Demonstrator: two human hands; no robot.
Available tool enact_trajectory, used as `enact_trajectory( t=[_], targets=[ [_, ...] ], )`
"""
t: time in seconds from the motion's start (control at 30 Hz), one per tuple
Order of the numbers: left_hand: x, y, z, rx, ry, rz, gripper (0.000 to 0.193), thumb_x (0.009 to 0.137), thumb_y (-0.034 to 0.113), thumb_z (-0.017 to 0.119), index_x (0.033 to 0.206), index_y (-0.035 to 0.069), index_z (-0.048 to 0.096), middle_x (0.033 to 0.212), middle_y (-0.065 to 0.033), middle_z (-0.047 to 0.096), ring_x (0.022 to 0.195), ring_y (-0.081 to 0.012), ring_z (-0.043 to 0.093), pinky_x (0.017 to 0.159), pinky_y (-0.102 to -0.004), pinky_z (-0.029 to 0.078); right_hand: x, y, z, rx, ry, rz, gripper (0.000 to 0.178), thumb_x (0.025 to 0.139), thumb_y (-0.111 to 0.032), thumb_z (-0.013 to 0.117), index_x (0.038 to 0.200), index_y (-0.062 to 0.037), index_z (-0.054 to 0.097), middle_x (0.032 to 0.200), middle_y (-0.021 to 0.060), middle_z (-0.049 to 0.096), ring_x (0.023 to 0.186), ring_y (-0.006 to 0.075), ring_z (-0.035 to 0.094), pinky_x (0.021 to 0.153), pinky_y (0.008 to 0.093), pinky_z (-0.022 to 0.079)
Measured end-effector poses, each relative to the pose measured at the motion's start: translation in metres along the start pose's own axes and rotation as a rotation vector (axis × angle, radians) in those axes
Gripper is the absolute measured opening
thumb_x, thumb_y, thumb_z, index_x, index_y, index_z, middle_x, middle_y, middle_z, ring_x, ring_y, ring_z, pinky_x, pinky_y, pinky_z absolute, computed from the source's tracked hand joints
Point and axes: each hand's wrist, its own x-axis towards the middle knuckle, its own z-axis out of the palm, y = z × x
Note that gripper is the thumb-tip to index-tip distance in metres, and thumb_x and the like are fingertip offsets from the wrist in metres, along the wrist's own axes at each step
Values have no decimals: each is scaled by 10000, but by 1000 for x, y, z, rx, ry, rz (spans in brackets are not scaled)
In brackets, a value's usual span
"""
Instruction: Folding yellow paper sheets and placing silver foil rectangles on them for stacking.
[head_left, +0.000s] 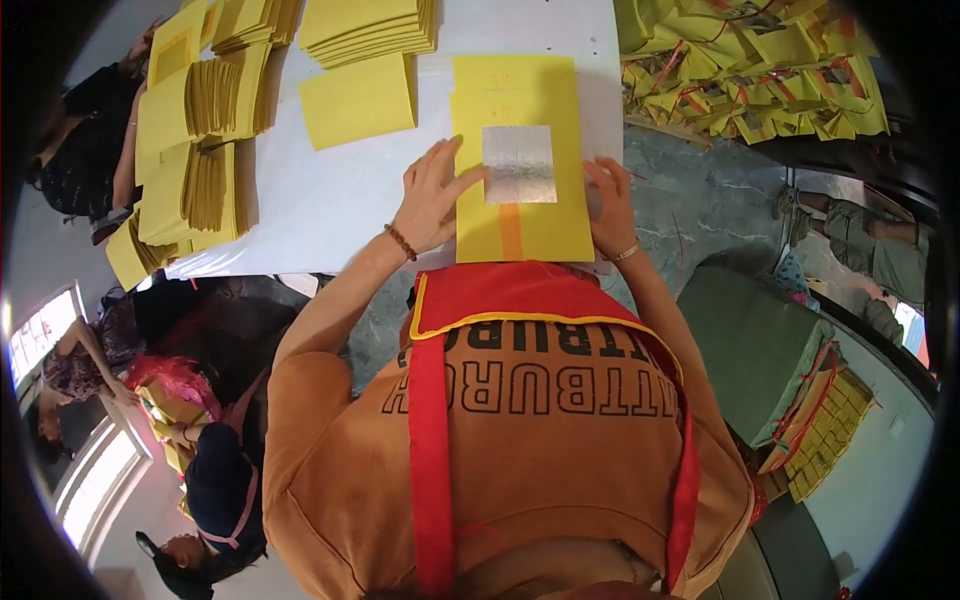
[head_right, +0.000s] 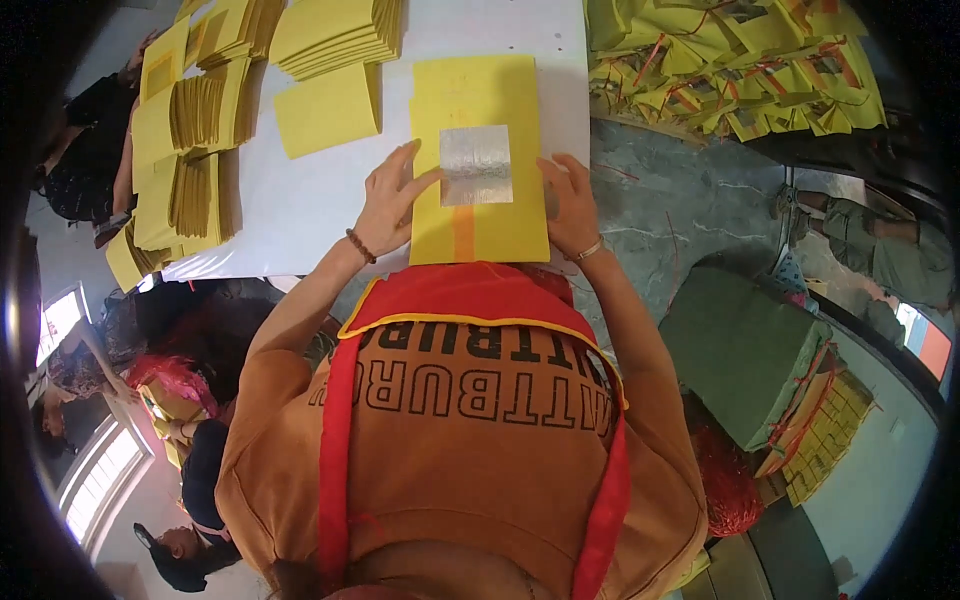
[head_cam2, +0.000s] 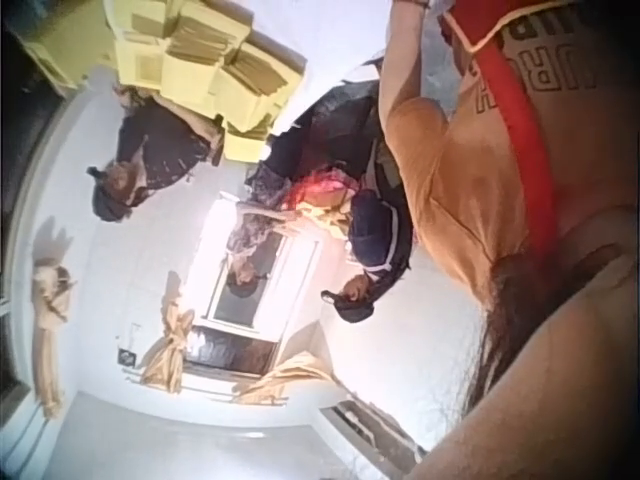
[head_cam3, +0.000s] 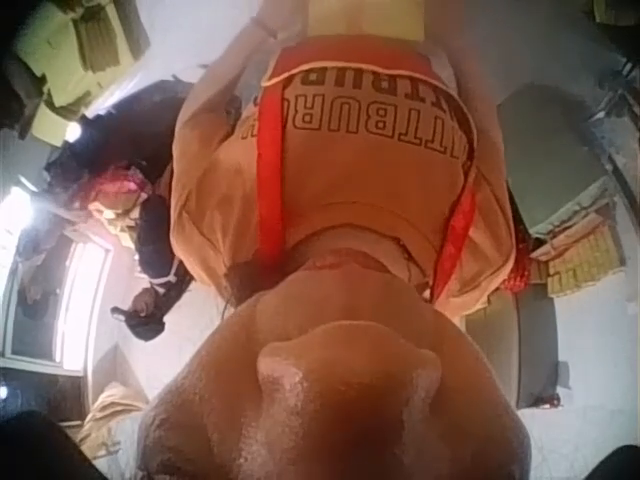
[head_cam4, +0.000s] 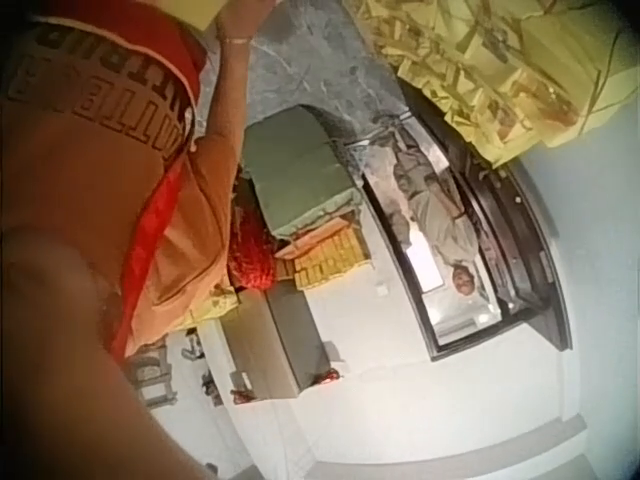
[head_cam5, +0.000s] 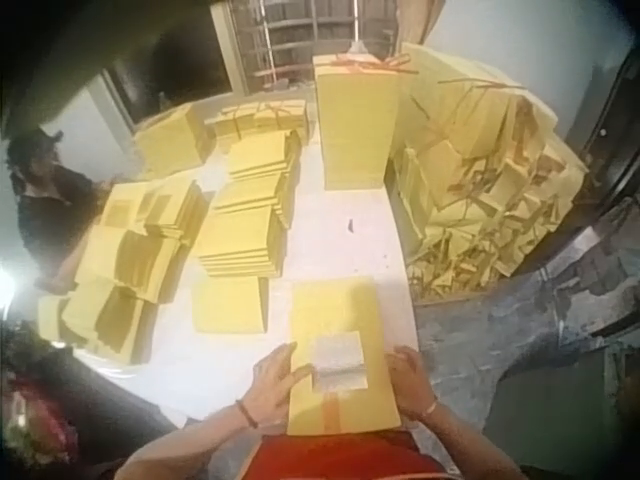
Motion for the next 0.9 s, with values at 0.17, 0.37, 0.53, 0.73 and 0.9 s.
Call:
enact_trajectory(
  t=[0.17,0.37,0.53,0.73,0.9],
  targets=[
    [5,11,-7,-51,-47,53,453,750,146,593,1195,195,519,1325,-189,361,1197,-366,361,962,-478,245,-9,-5,-11,444,-304,508,420,770,-139,619,1179,-88,541,1137,129,539,1030,194,526,863,289,424],
    [3,-3,-1,-178,-88,156,510,686,25,542,1191,94,517,1278,-172,420,1123,-346,430,923,-431,333,1,0,-26,1573,-254,804,461,824,-34,521,1279,-57,449,1222,115,503,1078,172,500,900,274,397],
    [15,-12,5,-316,78,66,505,708,45,555,1210,58,498,1257,-193,441,1161,-375,400,983,-437,315,24,-32,-40,1007,-243,585,572,839,-27,491,1377,-43,300,1306,133,443,1155,213,465,955,288,364],
    [92,-6,-40,-568,632,-31,523,783,182,650,1254,46,466,1220,-153,500,1190,-284,416,990,-389,330,77,-87,-93,193,-554,-8,662,807,2,508,1403,-102,240,1330,146,432,1191,236,462,925,307,401],
    [92,-45,-37,-1052,-165,-202,473,713,51,723,1142,51,523,1144,-61,535,1082,-164,479,936,-291,382,82,-117,-91,-121,-533,-106,599,797,-72,516,1355,-173,323,1148,131,556,824,357,592,652,428,493]
  ],
)
